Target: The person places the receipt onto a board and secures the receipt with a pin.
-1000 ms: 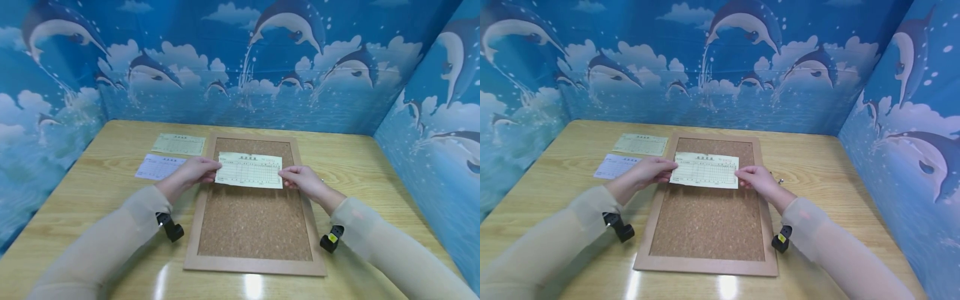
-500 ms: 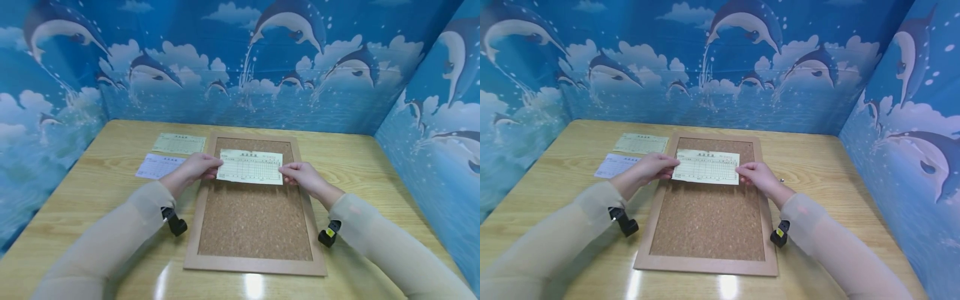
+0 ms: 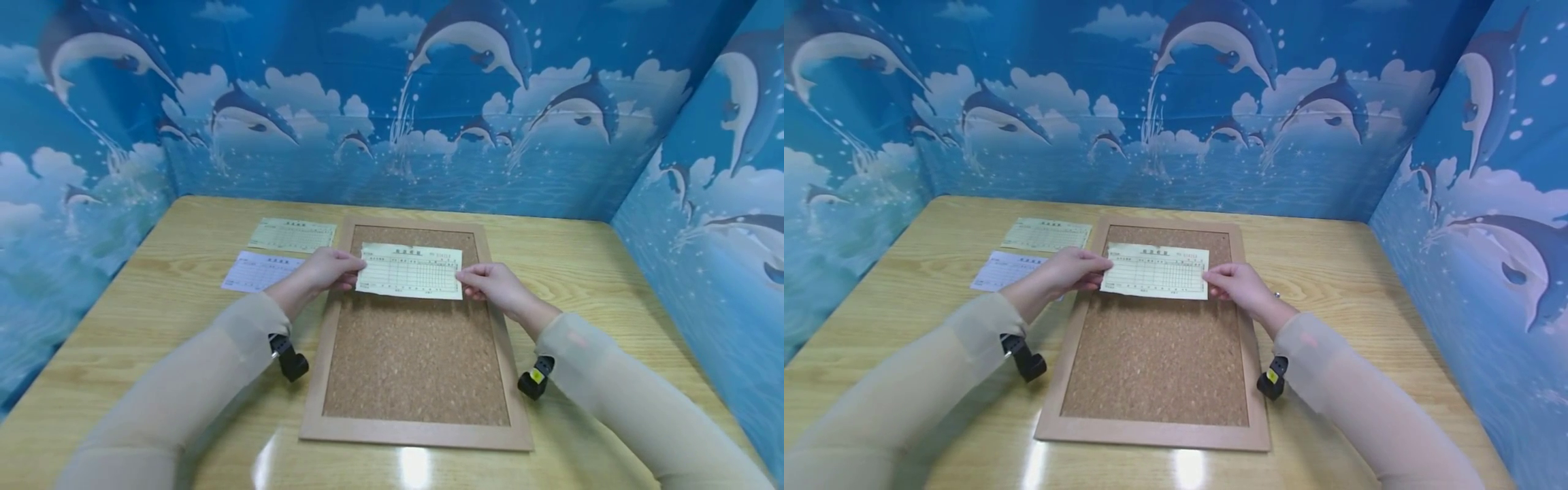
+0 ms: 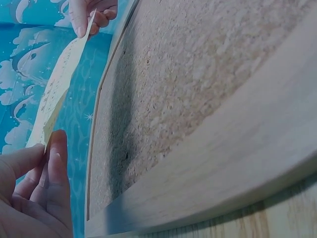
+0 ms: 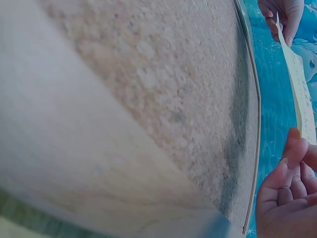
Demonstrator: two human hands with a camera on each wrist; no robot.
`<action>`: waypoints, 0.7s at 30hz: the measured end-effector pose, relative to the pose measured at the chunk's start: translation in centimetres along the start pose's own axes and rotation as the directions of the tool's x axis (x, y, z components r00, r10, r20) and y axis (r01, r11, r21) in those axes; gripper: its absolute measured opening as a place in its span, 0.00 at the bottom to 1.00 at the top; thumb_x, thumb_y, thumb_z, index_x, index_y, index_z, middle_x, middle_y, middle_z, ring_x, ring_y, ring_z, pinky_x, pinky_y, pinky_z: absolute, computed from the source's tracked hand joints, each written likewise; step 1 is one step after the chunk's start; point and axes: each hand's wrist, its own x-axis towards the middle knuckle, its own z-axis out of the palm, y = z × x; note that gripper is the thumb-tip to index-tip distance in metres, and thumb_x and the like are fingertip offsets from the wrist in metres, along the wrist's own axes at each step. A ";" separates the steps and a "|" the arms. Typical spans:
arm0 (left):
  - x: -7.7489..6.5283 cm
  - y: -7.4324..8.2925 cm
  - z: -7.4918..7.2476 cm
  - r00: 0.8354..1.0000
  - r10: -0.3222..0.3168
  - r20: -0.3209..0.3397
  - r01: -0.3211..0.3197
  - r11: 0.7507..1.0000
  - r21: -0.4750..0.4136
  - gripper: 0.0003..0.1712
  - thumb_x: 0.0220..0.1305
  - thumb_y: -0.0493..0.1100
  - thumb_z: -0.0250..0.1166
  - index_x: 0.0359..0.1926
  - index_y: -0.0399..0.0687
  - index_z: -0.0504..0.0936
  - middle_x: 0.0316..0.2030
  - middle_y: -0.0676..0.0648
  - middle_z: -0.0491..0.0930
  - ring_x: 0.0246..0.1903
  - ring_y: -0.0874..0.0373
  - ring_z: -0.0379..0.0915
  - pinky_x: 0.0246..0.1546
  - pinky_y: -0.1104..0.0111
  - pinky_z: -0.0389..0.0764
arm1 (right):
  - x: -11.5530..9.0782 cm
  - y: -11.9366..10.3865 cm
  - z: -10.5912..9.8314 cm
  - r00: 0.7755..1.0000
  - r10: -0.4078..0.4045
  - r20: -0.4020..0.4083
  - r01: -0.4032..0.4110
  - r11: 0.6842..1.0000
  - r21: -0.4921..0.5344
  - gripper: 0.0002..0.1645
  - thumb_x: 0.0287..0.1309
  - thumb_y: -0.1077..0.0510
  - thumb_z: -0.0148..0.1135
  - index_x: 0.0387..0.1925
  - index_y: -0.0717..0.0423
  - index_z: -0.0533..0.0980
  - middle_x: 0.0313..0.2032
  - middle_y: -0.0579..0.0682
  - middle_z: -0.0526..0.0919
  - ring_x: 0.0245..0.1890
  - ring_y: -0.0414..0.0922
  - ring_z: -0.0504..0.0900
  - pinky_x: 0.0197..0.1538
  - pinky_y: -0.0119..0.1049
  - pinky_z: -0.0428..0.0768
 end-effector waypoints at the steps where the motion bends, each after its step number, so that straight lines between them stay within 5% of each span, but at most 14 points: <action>1: 0.1 0.0 0.0 1.000 0.003 0.000 -0.003 1.000 0.005 0.19 0.63 0.44 0.62 0.50 0.36 0.78 0.29 0.48 0.80 0.24 0.64 0.76 0.33 0.72 0.80 | 0.1 0.0 0.0 1.000 -0.001 0.001 0.001 1.000 -0.010 0.21 0.65 0.55 0.54 0.49 0.71 0.74 0.25 0.46 0.77 0.27 0.36 0.74 0.35 0.33 0.76; 21: 1.7 0.8 -0.2 1.000 -0.005 -0.022 0.006 1.000 0.015 0.17 0.63 0.43 0.62 0.48 0.35 0.79 0.23 0.50 0.79 0.21 0.65 0.74 0.28 0.74 0.79 | 1.0 -0.9 -1.0 1.000 0.004 0.015 -0.002 0.994 -0.108 0.21 0.67 0.53 0.52 0.49 0.67 0.75 0.26 0.48 0.78 0.27 0.40 0.72 0.38 0.39 0.73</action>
